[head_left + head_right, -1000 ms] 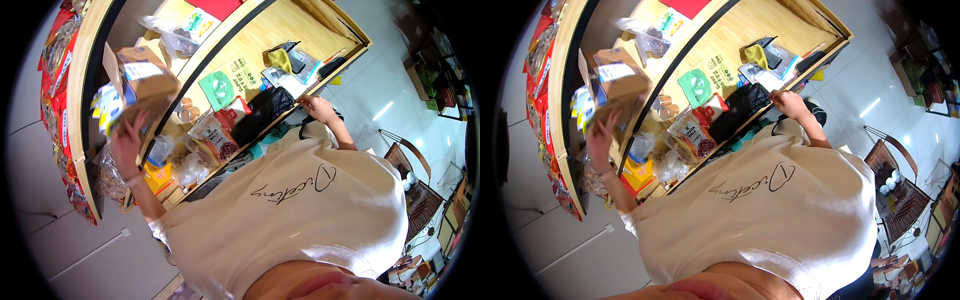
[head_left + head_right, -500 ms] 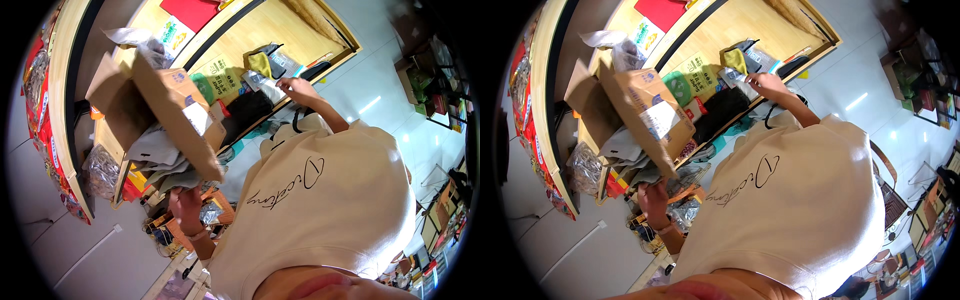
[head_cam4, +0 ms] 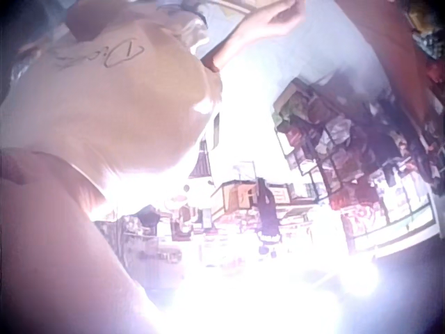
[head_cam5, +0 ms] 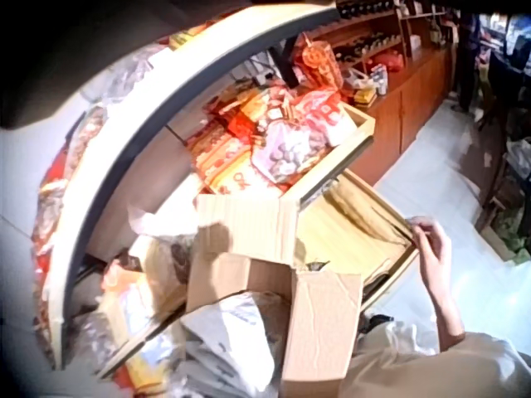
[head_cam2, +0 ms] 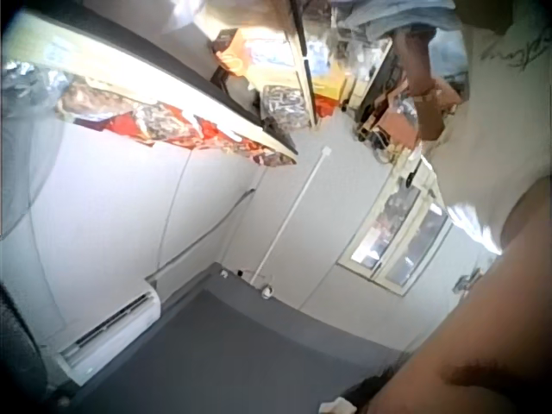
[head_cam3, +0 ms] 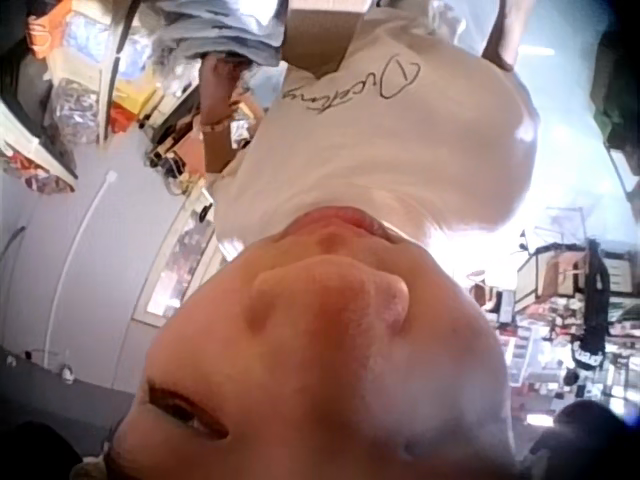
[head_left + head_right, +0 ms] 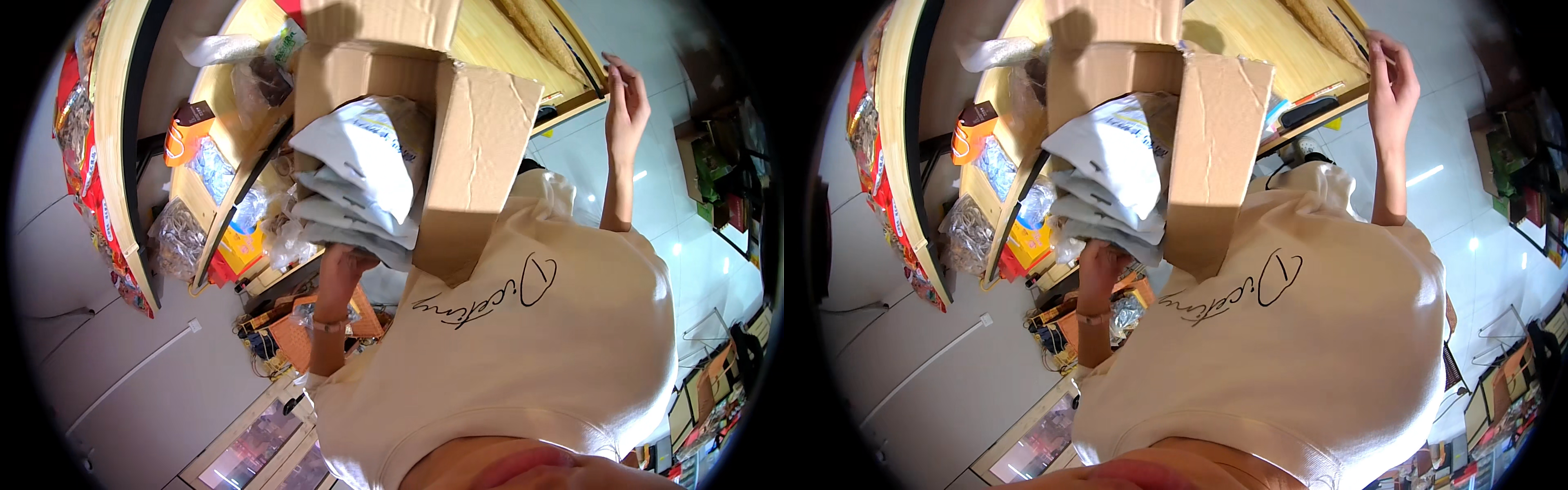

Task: The person retrieves snack packets and packs them into a cardboard box on a shelf.

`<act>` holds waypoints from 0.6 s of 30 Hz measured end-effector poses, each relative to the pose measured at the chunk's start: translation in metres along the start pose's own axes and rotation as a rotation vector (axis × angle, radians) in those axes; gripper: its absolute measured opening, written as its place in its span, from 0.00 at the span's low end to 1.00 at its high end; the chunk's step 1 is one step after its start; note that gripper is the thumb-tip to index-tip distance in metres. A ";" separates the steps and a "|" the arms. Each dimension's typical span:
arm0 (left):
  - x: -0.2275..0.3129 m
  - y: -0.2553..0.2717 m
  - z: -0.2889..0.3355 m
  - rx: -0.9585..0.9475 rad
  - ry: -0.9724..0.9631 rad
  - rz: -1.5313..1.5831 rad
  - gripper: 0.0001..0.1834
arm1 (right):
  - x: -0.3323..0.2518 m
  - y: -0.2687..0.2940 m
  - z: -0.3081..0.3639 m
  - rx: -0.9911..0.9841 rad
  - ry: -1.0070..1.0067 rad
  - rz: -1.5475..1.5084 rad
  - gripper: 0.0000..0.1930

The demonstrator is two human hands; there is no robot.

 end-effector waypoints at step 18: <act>0.014 -0.207 -0.249 -0.536 0.276 -1.233 0.26 | 0.175 0.059 0.029 -0.675 -0.670 0.818 0.35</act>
Point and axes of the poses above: each hand's wrist, its own z-axis away from the middle knuckle, its own y-axis out of the back of the hand, x = y × z, the point moved 8 cm from there along -z, towards the middle knuckle
